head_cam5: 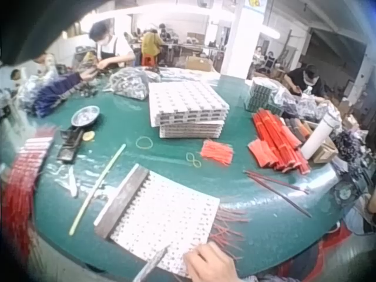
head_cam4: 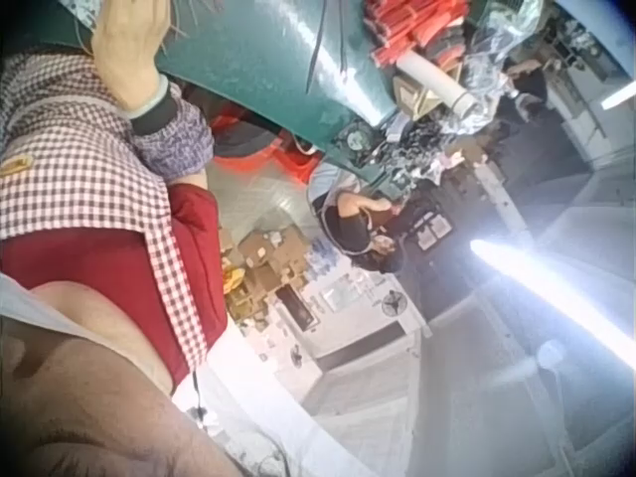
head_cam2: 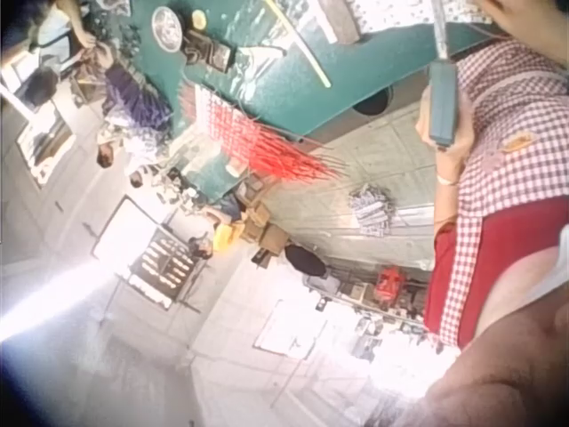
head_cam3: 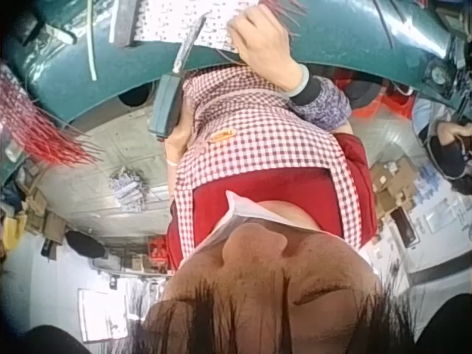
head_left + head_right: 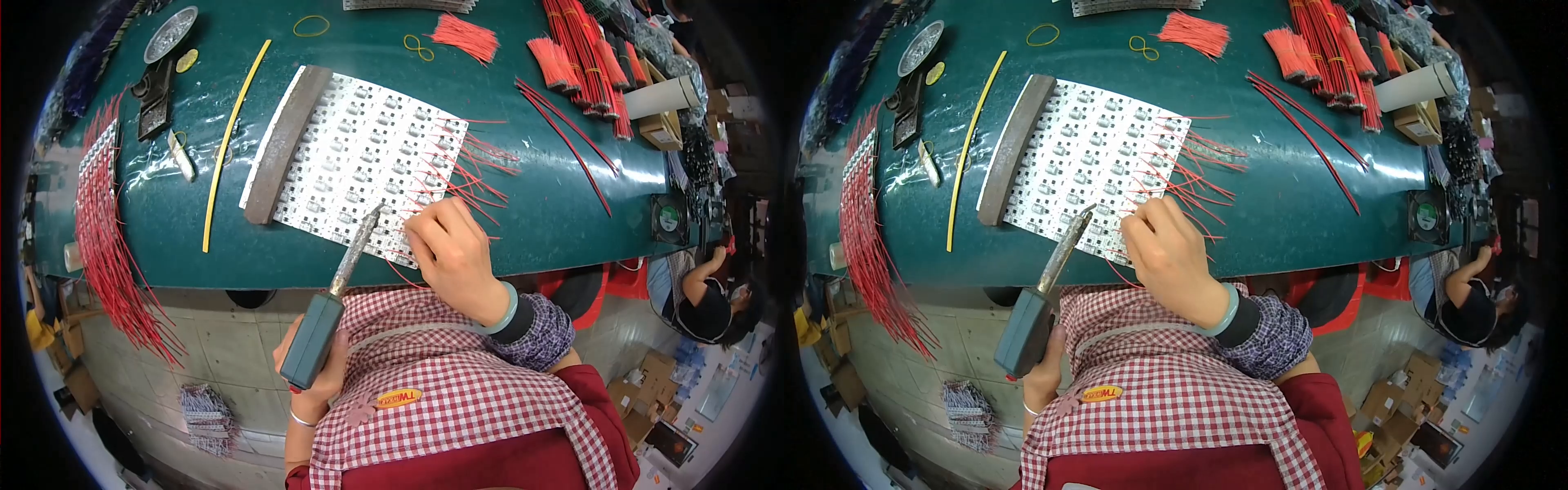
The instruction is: The person attaches wires onto a circuit board panel, positioning the wires by hand and soldering them in place using a soldering iron.
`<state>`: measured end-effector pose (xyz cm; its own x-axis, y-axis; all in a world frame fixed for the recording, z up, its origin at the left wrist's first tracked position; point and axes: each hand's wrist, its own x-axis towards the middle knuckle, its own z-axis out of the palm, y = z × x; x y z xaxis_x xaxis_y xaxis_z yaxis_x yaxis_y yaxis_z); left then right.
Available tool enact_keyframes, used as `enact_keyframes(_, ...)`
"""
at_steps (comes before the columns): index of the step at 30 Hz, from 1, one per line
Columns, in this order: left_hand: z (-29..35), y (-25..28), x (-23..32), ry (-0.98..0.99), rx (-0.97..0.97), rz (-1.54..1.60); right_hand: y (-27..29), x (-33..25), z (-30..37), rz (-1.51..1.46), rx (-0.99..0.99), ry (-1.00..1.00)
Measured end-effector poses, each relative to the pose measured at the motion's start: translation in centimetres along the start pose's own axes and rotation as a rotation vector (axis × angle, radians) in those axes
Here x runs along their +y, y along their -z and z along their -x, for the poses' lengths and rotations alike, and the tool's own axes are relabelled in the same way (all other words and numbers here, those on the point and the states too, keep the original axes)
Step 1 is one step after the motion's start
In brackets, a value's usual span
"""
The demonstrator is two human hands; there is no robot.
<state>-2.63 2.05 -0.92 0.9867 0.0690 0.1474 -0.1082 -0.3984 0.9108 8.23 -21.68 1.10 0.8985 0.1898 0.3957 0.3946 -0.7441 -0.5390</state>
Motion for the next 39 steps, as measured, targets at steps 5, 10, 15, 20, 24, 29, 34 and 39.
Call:
enact_keyframes(5, -1.1, -0.3, 0.6, 0.072, 0.096, 0.012, 1.3, 1.5, 1.1, -0.061, -0.028, 0.078)
enact_keyframes(10, -1.2, 0.3, -0.4, 0.031, -0.028, 0.047, 4.2, 2.8, -0.1, -0.152, -0.281, 0.118)
enact_keyframes(15, -1.7, -0.7, -0.2, 0.154, 0.098, 0.186, 7.6, 9.3, -8.0, 0.075, -0.150, 0.143)
enact_keyframes(20, -3.8, -1.4, 0.7, 0.172, 0.168, 0.143, 3.7, 17.7, -17.0, 0.331, 0.079, 0.241)
enact_keyframes(24, -4.9, -1.7, 2.1, 0.089, 0.175, 0.086, 1.4, 20.2, -19.8, 0.431, 0.086, 0.235)
enact_keyframes(29, -4.8, -1.7, 2.2, 0.154, 0.202, 0.132, 0.3, 20.6, -20.3, 0.450, 0.149, 0.229)
enact_keyframes(34, -4.6, -1.6, 2.3, 0.128, 0.191, 0.092, 0.3, 21.1, -20.5, 0.461, 0.157, 0.256)
enact_keyframes(39, -4.2, -1.2, 1.8, 0.045, 0.175, 0.041, 1.6, 21.1, -20.5, 0.469, 0.115, 0.235)
